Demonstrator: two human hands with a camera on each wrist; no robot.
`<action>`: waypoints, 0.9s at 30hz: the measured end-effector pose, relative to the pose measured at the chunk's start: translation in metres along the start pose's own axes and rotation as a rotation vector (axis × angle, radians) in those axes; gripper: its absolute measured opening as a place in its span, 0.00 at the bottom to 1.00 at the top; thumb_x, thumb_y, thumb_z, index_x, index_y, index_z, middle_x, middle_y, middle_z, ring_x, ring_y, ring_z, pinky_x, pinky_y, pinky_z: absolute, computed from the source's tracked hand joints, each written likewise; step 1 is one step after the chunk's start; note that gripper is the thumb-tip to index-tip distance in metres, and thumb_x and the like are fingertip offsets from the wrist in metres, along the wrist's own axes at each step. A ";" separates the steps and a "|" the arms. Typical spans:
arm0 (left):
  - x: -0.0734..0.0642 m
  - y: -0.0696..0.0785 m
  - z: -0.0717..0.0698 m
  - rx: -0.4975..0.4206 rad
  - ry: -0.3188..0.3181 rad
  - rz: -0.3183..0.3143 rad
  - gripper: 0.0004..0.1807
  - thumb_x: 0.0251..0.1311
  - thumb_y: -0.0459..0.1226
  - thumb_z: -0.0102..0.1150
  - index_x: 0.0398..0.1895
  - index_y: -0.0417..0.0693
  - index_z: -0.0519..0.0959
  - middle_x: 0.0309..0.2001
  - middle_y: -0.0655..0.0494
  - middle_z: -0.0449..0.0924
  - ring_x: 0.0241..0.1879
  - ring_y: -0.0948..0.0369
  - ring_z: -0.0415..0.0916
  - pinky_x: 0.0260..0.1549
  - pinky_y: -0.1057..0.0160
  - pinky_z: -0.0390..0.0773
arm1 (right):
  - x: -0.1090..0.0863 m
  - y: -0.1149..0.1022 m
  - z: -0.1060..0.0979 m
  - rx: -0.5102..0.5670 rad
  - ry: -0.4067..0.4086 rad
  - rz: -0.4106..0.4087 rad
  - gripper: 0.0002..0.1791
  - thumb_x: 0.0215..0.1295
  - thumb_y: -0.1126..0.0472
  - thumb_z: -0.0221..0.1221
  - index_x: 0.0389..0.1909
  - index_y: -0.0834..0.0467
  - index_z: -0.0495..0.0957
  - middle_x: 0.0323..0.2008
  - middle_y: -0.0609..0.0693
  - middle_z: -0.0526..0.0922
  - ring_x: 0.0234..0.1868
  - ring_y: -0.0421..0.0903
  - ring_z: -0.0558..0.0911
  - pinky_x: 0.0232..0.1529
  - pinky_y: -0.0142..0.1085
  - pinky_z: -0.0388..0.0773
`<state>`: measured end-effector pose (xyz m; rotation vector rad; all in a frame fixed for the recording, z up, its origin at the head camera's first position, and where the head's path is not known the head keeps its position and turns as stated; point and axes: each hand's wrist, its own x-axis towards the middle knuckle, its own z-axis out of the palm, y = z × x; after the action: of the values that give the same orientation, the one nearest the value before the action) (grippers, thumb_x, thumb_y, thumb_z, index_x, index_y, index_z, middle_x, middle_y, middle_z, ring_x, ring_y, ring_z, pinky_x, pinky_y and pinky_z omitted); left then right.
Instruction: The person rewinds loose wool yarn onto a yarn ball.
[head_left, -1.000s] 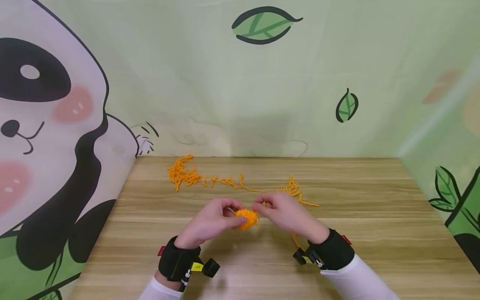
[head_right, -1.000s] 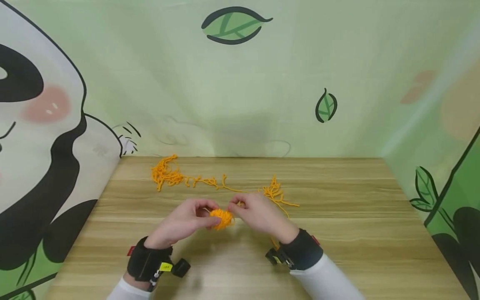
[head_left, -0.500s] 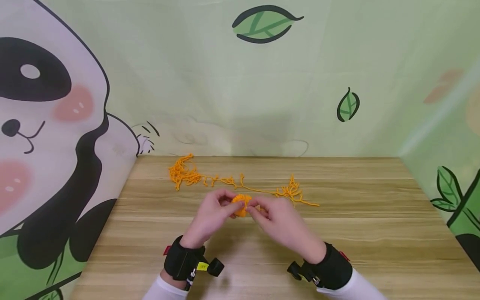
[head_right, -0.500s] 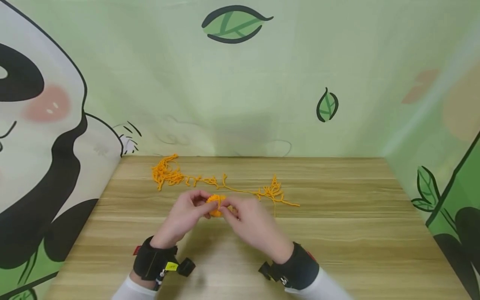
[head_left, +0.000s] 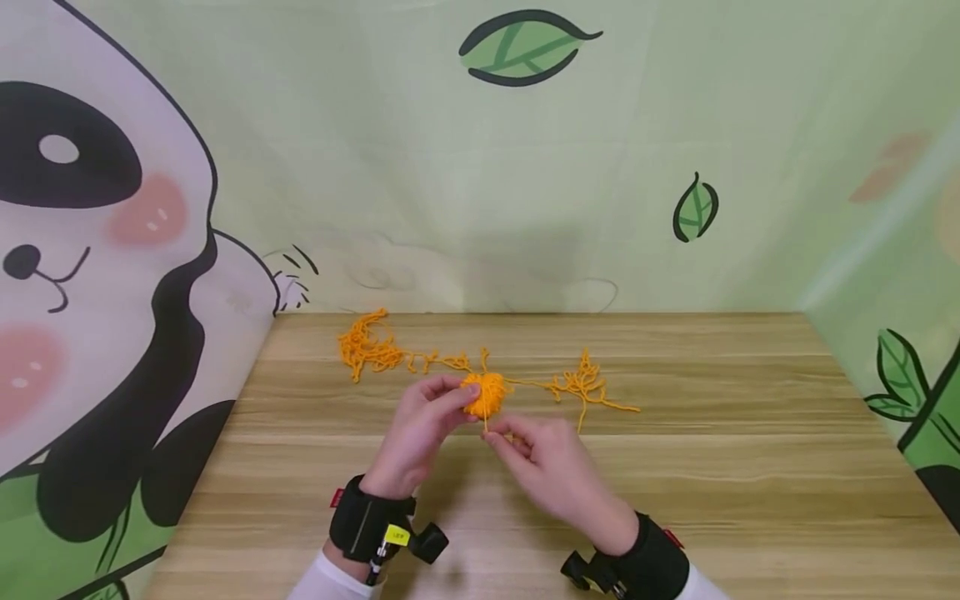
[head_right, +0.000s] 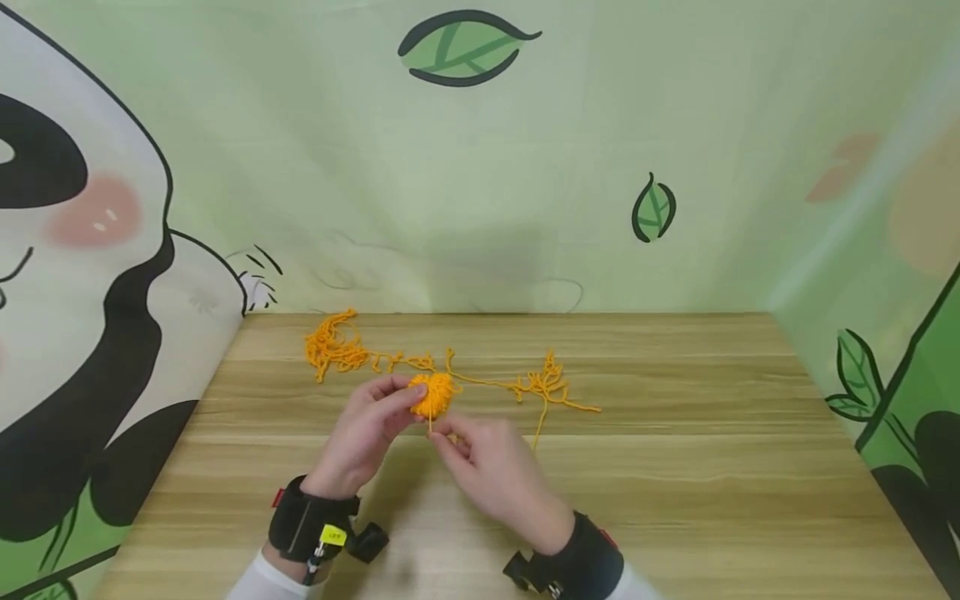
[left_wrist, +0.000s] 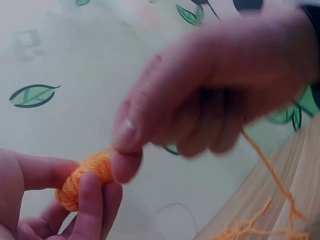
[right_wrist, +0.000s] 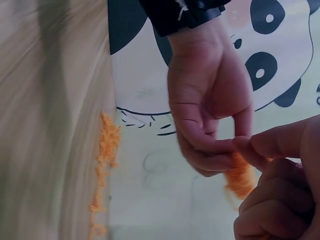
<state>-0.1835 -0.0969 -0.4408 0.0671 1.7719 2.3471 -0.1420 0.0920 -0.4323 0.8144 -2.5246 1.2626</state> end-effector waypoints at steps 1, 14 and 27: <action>0.000 0.000 0.000 -0.024 -0.008 -0.002 0.13 0.62 0.38 0.66 0.41 0.35 0.79 0.38 0.49 0.82 0.36 0.55 0.79 0.41 0.63 0.83 | -0.001 0.001 0.001 0.026 0.003 0.007 0.04 0.70 0.57 0.61 0.36 0.48 0.83 0.11 0.35 0.55 0.10 0.32 0.54 0.15 0.24 0.49; -0.006 0.001 0.002 -0.133 -0.144 -0.056 0.08 0.66 0.35 0.61 0.42 0.38 0.79 0.38 0.51 0.83 0.32 0.60 0.78 0.35 0.69 0.81 | -0.004 0.020 0.006 0.424 -0.105 0.175 0.07 0.72 0.62 0.57 0.42 0.56 0.85 0.39 0.48 0.88 0.38 0.46 0.83 0.42 0.36 0.82; -0.006 0.003 -0.007 0.208 -0.350 -0.050 0.14 0.68 0.37 0.60 0.49 0.35 0.80 0.37 0.48 0.83 0.28 0.58 0.73 0.27 0.70 0.74 | 0.009 0.055 -0.008 0.290 -0.303 0.206 0.12 0.73 0.67 0.53 0.51 0.60 0.82 0.31 0.48 0.82 0.24 0.39 0.70 0.31 0.32 0.74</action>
<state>-0.1793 -0.1054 -0.4394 0.4308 1.8042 1.9609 -0.1808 0.1215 -0.4613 0.8809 -2.7577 1.7199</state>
